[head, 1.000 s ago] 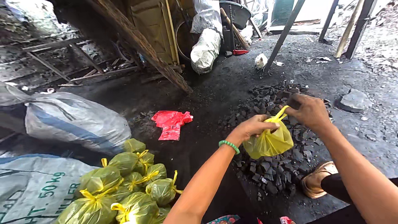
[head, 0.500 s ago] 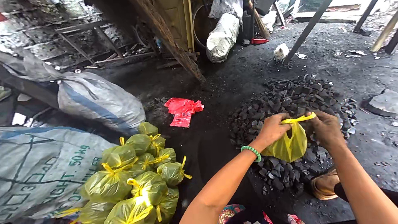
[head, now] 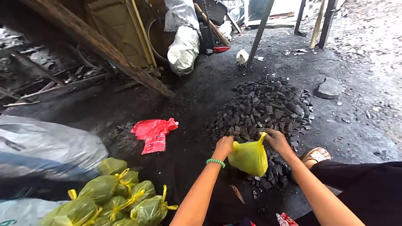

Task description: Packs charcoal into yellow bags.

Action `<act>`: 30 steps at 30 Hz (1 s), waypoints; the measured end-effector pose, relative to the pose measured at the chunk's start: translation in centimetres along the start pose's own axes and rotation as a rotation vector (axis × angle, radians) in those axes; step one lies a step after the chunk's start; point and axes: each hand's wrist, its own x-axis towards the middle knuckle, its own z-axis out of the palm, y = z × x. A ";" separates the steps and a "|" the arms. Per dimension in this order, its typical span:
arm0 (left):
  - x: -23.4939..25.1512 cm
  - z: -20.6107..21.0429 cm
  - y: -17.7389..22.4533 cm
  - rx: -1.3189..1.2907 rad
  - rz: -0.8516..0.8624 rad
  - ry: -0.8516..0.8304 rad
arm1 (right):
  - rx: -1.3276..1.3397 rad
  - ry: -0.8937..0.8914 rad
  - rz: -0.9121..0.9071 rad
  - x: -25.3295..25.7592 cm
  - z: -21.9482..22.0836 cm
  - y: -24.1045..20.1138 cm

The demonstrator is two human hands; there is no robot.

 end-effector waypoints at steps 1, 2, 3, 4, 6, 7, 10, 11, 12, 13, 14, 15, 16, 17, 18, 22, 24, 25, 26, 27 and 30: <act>0.2 0.2 -0.6 0.068 -0.064 -0.079 | -0.086 -0.063 0.008 0.1 0.1 0.9; 0.3 0.4 -1.1 0.116 -0.109 -0.171 | -0.148 -0.128 0.035 -0.1 0.1 1.5; 0.3 0.7 -1.4 0.156 -0.137 -0.246 | -0.177 -0.171 0.057 -0.1 0.0 1.9; 0.1 0.8 -1.4 0.195 -0.161 -0.297 | -0.181 -0.193 0.073 -0.1 -0.1 2.0; -0.1 1.0 -1.1 0.263 -0.191 -0.354 | -0.193 -0.206 0.067 -0.3 -0.3 1.9; -0.1 0.9 -0.8 0.269 -0.195 -0.373 | -0.217 -0.206 0.039 -0.5 -0.4 1.7; 1.0 0.2 -0.4 -0.006 -0.059 -0.311 | -0.305 -0.223 -0.111 -1.5 0.2 0.1; 1.0 0.2 0.2 -0.177 -0.006 -0.273 | -0.318 -0.241 -0.179 -2.3 0.9 -1.0; 0.9 0.4 1.2 -0.363 0.041 -0.228 | -0.316 -0.260 -0.253 -3.0 1.6 -2.3; 0.6 0.5 2.4 -0.557 0.077 -0.202 | -0.295 -0.252 -0.323 -3.6 2.1 -3.7; 0.2 0.3 3.3 -0.743 0.112 -0.194 | -0.254 -0.201 -0.386 -3.9 2.2 -4.8; -0.2 -0.1 3.7 -0.909 0.138 -0.200 | -0.209 -0.120 -0.438 -3.9 1.7 -5.6; -0.6 -0.8 3.7 -1.025 0.145 -0.196 | -0.195 -0.027 -0.482 -3.5 0.5 -6.3; -1.0 -1.8 3.3 -1.080 0.143 -0.201 | -0.233 0.062 -0.528 -2.8 -0.9 -6.6; -1.4 -2.6 2.9 -1.100 0.151 -0.203 | -0.297 0.126 -0.557 -2.0 -2.4 -6.6; -2.8 -2.7 2.4 -1.216 0.281 -0.273 | -0.384 0.239 -0.484 -0.2 -5.0 -5.7; -3.5 -1.8 3.5 -1.218 0.332 -0.277 | -0.342 0.246 -0.450 0.0 -4.8 -5.0; -3.7 -1.3 4.1 -1.178 0.349 -0.247 | -0.329 0.227 -0.439 0.1 -4.7 -4.7; -3.8 -0.8 4.5 -1.119 0.364 -0.194 | -0.318 0.202 -0.429 0.1 -4.5 -4.4; -3.8 -0.4 4.7 -1.057 0.372 -0.145 | -0.313 0.184 -0.422 0.1 -4.3 -4.1; -3.4 1.2 5.2 -1.072 0.383 -0.005 | -0.266 0.164 -0.368 -0.3 -3.9 -4.3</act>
